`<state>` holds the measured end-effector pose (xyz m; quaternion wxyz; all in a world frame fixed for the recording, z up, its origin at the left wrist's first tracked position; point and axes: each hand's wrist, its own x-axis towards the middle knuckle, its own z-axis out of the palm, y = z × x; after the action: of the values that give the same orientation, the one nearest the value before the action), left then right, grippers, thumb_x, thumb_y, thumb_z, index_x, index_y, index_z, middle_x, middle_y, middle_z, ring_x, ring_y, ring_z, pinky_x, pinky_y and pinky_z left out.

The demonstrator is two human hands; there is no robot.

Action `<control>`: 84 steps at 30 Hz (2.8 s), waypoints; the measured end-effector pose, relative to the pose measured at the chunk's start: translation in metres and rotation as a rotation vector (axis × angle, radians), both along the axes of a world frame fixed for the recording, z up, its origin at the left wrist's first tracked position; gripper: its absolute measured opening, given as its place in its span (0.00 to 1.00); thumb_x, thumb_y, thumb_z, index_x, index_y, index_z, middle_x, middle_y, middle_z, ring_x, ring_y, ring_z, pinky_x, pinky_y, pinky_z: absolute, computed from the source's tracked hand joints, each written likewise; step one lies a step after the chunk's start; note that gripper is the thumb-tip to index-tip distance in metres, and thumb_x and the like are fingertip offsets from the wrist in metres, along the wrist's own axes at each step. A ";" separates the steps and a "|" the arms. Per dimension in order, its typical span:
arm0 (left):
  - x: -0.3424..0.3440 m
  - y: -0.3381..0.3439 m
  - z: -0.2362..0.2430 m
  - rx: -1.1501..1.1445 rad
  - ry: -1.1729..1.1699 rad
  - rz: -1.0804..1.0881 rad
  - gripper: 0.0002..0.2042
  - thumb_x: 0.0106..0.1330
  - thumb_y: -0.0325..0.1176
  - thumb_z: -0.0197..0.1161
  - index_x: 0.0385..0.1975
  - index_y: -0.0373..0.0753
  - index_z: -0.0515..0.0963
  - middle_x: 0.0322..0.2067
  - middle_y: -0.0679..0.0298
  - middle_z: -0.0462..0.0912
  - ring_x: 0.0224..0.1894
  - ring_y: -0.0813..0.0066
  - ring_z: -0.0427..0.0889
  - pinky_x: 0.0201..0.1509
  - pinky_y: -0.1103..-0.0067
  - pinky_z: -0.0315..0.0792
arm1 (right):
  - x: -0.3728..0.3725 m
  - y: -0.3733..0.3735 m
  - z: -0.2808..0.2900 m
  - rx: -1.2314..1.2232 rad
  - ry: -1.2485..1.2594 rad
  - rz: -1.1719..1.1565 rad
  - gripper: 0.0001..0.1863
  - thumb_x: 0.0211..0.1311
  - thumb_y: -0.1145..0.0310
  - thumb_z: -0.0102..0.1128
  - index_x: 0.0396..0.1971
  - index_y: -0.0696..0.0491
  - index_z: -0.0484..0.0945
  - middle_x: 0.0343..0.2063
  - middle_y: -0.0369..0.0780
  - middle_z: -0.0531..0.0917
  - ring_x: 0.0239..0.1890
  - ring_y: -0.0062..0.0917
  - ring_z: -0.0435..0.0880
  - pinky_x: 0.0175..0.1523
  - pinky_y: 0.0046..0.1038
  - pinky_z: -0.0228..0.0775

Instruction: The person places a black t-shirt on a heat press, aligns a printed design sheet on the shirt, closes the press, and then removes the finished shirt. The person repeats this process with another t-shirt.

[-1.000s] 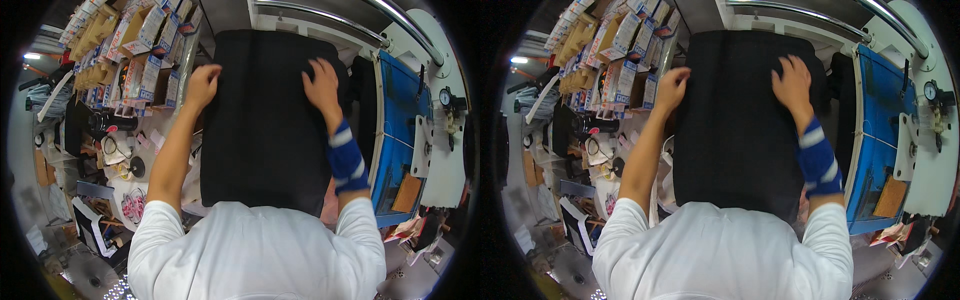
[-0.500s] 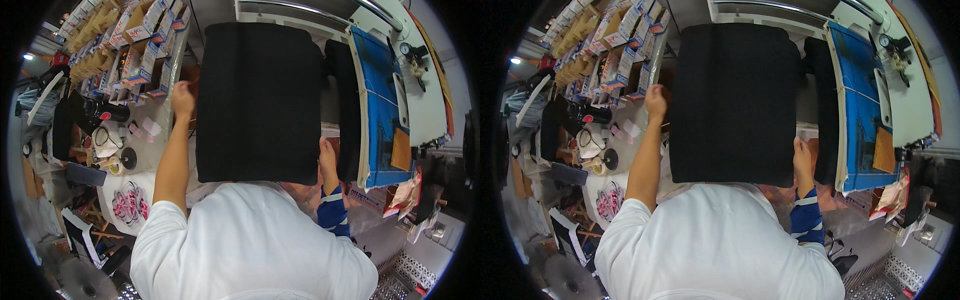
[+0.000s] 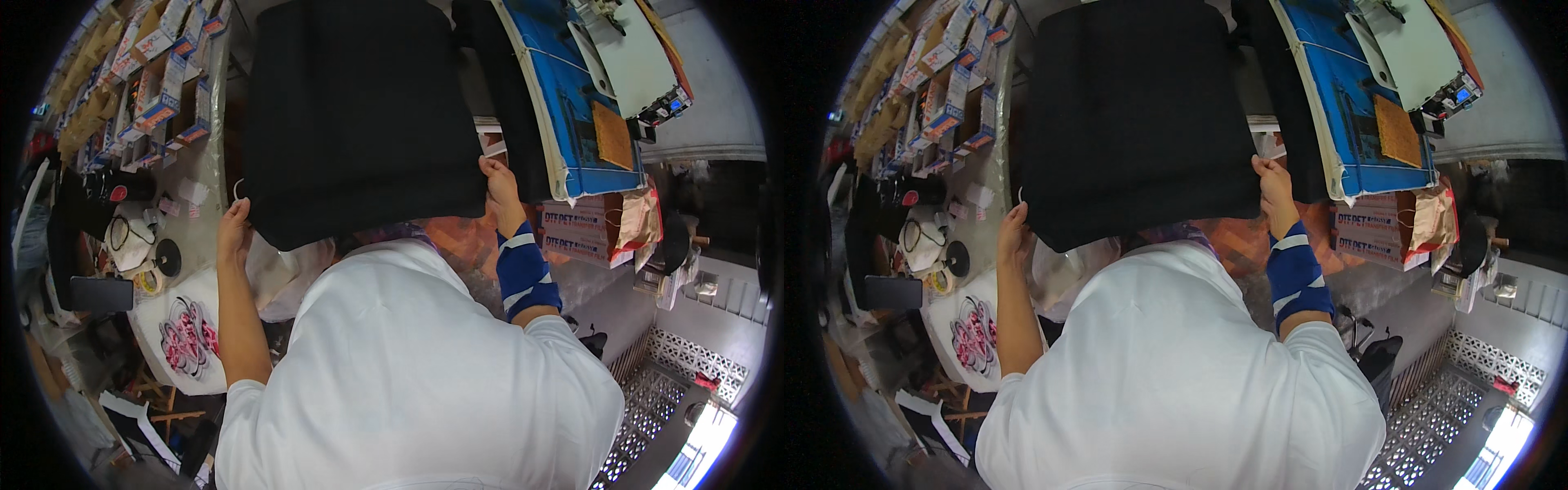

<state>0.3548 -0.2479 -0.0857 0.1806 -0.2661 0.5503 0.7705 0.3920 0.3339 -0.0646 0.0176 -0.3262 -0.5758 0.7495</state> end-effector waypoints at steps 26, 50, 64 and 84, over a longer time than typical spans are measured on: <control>0.009 0.005 -0.016 0.350 0.140 -0.002 0.10 0.73 0.35 0.61 0.49 0.40 0.78 0.47 0.64 0.85 0.51 0.73 0.82 0.58 0.71 0.76 | 0.007 0.004 0.005 -0.173 0.103 -0.106 0.07 0.72 0.71 0.58 0.43 0.58 0.80 0.41 0.40 0.85 0.45 0.25 0.82 0.56 0.26 0.73; -0.271 0.051 0.025 -0.119 0.408 -0.008 0.22 0.79 0.51 0.49 0.58 0.39 0.74 0.53 0.60 0.80 0.54 0.67 0.80 0.56 0.68 0.77 | -0.298 0.014 0.019 0.673 0.176 0.119 0.20 0.76 0.55 0.53 0.52 0.56 0.80 0.47 0.39 0.83 0.50 0.25 0.81 0.54 0.30 0.75; -0.425 0.072 -0.006 -0.064 0.185 0.087 0.25 0.70 0.43 0.65 0.59 0.28 0.74 0.48 0.52 0.84 0.48 0.63 0.84 0.55 0.71 0.78 | -0.413 0.027 0.007 -0.135 0.083 0.041 0.13 0.68 0.64 0.64 0.48 0.53 0.80 0.41 0.38 0.85 0.41 0.27 0.84 0.48 0.31 0.76; -0.416 0.082 0.021 -1.041 0.520 0.274 0.22 0.69 0.42 0.65 0.51 0.27 0.77 0.43 0.43 0.85 0.48 0.49 0.84 0.52 0.67 0.75 | -0.410 0.024 0.016 0.686 0.050 -0.075 0.16 0.69 0.61 0.62 0.43 0.61 0.81 0.40 0.43 0.85 0.44 0.30 0.82 0.53 0.32 0.72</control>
<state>-0.0608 -0.1664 -0.0651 -0.2154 -0.1908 0.8423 0.4558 -0.0183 0.3579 -0.0489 0.1680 -0.3039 -0.7810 0.5191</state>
